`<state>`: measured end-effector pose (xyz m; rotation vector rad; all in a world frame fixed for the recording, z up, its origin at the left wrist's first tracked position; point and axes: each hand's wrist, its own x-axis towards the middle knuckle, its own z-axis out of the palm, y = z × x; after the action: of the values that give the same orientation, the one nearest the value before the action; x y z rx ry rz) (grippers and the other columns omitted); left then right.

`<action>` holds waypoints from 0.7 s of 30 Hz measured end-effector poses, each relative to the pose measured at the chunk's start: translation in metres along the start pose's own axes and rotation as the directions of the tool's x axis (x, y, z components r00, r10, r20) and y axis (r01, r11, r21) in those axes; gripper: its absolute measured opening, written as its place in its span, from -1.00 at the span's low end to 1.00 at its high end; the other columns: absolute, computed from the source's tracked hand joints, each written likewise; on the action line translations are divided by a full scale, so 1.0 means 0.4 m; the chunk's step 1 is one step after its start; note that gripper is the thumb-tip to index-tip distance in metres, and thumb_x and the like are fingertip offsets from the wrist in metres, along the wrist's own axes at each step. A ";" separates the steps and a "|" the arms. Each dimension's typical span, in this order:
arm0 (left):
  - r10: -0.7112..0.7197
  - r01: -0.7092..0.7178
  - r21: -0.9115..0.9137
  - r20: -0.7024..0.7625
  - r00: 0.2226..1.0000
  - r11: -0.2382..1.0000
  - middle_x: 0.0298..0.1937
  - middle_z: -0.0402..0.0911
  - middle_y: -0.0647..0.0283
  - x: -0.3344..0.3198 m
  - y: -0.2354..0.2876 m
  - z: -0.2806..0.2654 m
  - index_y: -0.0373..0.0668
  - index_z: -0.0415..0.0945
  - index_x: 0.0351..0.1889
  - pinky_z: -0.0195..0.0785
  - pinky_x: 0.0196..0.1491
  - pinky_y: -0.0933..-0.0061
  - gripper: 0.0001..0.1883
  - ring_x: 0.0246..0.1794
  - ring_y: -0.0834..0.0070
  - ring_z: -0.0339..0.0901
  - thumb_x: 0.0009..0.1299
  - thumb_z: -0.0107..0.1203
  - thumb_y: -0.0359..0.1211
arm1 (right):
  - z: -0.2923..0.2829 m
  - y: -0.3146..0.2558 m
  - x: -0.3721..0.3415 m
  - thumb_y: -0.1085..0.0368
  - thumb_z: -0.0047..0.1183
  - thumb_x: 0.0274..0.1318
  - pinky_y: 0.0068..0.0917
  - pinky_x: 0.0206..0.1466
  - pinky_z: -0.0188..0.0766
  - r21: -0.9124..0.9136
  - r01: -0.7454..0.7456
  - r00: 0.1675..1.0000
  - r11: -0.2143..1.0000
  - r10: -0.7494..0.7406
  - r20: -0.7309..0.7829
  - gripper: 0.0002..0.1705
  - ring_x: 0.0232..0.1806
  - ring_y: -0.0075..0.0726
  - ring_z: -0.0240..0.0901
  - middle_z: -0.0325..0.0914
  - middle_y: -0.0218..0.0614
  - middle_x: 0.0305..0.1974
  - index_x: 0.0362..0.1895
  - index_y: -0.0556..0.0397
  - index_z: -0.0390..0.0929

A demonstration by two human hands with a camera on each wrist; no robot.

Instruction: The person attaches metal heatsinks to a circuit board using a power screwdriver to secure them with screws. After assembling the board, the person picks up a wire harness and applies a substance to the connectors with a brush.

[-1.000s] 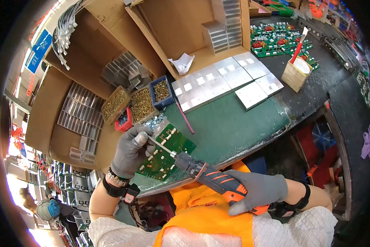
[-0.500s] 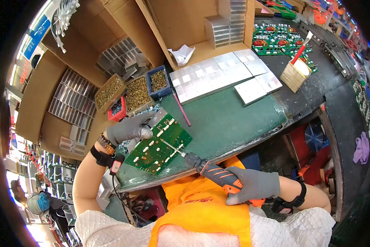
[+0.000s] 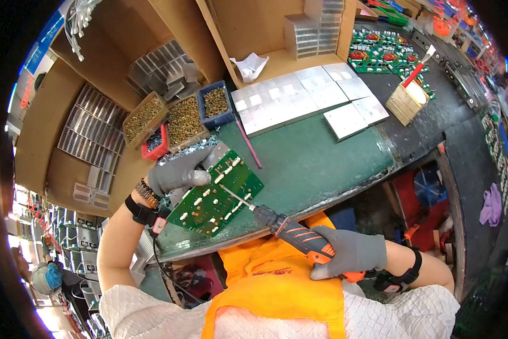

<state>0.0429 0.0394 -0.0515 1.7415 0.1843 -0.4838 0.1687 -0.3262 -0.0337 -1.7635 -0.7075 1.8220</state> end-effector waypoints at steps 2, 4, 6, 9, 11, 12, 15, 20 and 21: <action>0.068 -0.069 -0.022 -0.035 0.997 0.997 0.17 0.43 0.20 0.003 -0.008 0.006 -0.30 0.11 0.37 0.19 0.24 0.45 -0.03 0.16 0.52 0.33 0.17 0.22 0.13 | 0.007 -0.010 -0.011 0.10 0.42 -0.21 -0.53 -0.21 0.45 0.088 -0.042 0.998 0.995 0.038 0.047 -0.14 -0.28 -0.48 0.43 0.43 -0.33 -0.24 0.15 0.11 0.23; 0.065 -0.066 -0.088 -0.012 0.998 0.994 0.19 0.40 0.20 0.010 -0.019 0.008 -0.29 0.10 0.38 0.19 0.24 0.45 -0.01 0.17 0.53 0.33 0.14 0.25 0.13 | 0.013 -0.028 -0.021 0.10 0.41 -0.20 -0.52 -0.22 0.45 0.173 -0.088 0.992 0.981 0.071 0.102 -0.16 -0.29 -0.48 0.43 0.43 -0.33 -0.26 0.14 0.11 0.23; 0.019 -0.022 -0.093 -0.026 0.999 0.995 0.23 0.37 0.19 0.012 -0.029 0.004 -0.29 0.04 0.42 0.18 0.25 0.45 0.03 0.18 0.52 0.31 0.13 0.26 0.12 | 0.022 -0.048 -0.026 0.18 0.38 -0.16 -0.49 -0.28 0.49 0.186 -0.163 0.981 0.969 0.140 0.131 -0.19 -0.36 -0.51 0.43 0.42 -0.34 -0.26 0.16 0.08 0.21; 0.049 -0.064 -0.152 -0.101 0.994 0.986 0.12 0.45 0.19 0.005 -0.030 0.021 -0.29 0.11 0.37 0.22 0.21 0.44 -0.22 0.11 0.48 0.37 0.26 0.22 -0.18 | 0.049 -0.052 -0.027 0.16 0.38 -0.16 -0.49 -0.27 0.49 0.129 -0.110 0.993 0.986 0.102 0.062 -0.18 -0.36 -0.49 0.43 0.42 -0.34 -0.26 0.16 0.08 0.20; -0.024 0.016 -0.069 -0.113 0.993 0.998 0.26 0.34 0.15 0.002 0.001 0.029 -0.32 0.00 0.43 0.12 0.31 0.40 0.07 0.25 0.43 0.28 0.13 0.25 0.14 | 0.058 -0.041 -0.022 0.15 0.38 -0.17 -0.49 -0.27 0.48 0.126 -0.098 0.994 0.987 0.090 0.064 -0.17 -0.37 -0.49 0.42 0.42 -0.33 -0.27 0.16 0.08 0.20; -0.026 0.019 -0.068 -0.105 0.994 0.998 0.26 0.34 0.15 0.005 -0.007 0.026 -0.32 0.00 0.43 0.12 0.31 0.40 0.07 0.25 0.43 0.28 0.13 0.25 0.14 | 0.060 -0.040 -0.020 0.14 0.38 -0.17 -0.49 -0.27 0.48 0.103 -0.077 0.995 0.992 0.071 0.063 -0.17 -0.37 -0.48 0.42 0.42 -0.33 -0.27 0.16 0.08 0.20; 0.009 -0.001 0.059 -0.128 0.992 0.998 0.25 0.34 0.16 0.013 -0.036 0.010 -0.31 0.01 0.43 0.13 0.30 0.40 0.04 0.24 0.44 0.29 0.15 0.24 0.12 | 0.069 -0.061 -0.031 0.06 0.36 -0.16 -0.50 -0.23 0.45 0.186 -0.089 0.995 0.978 0.080 0.058 -0.25 -0.31 -0.47 0.43 0.42 -0.30 -0.28 0.05 0.12 0.25; -0.024 0.014 -0.100 -0.102 0.994 0.995 0.23 0.35 0.18 0.002 -0.004 0.032 -0.30 0.05 0.41 0.16 0.28 0.40 0.00 0.22 0.47 0.30 0.16 0.24 0.09 | 0.069 -0.066 -0.030 0.09 0.35 -0.12 -0.50 -0.24 0.45 0.218 -0.117 0.990 0.969 0.097 0.101 -0.29 -0.31 -0.46 0.44 0.42 -0.29 -0.28 0.04 0.10 0.25; -0.022 0.011 -0.097 -0.108 0.994 0.995 0.23 0.35 0.18 0.001 -0.004 0.031 -0.30 0.05 0.41 0.16 0.28 0.40 0.00 0.22 0.47 0.30 0.16 0.24 0.09 | 0.067 -0.072 -0.034 0.12 0.34 -0.11 -0.49 -0.23 0.45 0.323 -0.188 0.976 0.927 0.141 0.165 -0.30 -0.31 -0.46 0.44 0.42 -0.29 -0.27 0.04 0.10 0.25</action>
<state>0.0401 0.0278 -0.0552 1.6736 0.2957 -0.3859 0.1421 -0.3149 -0.0034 -1.5180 -0.2758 2.0523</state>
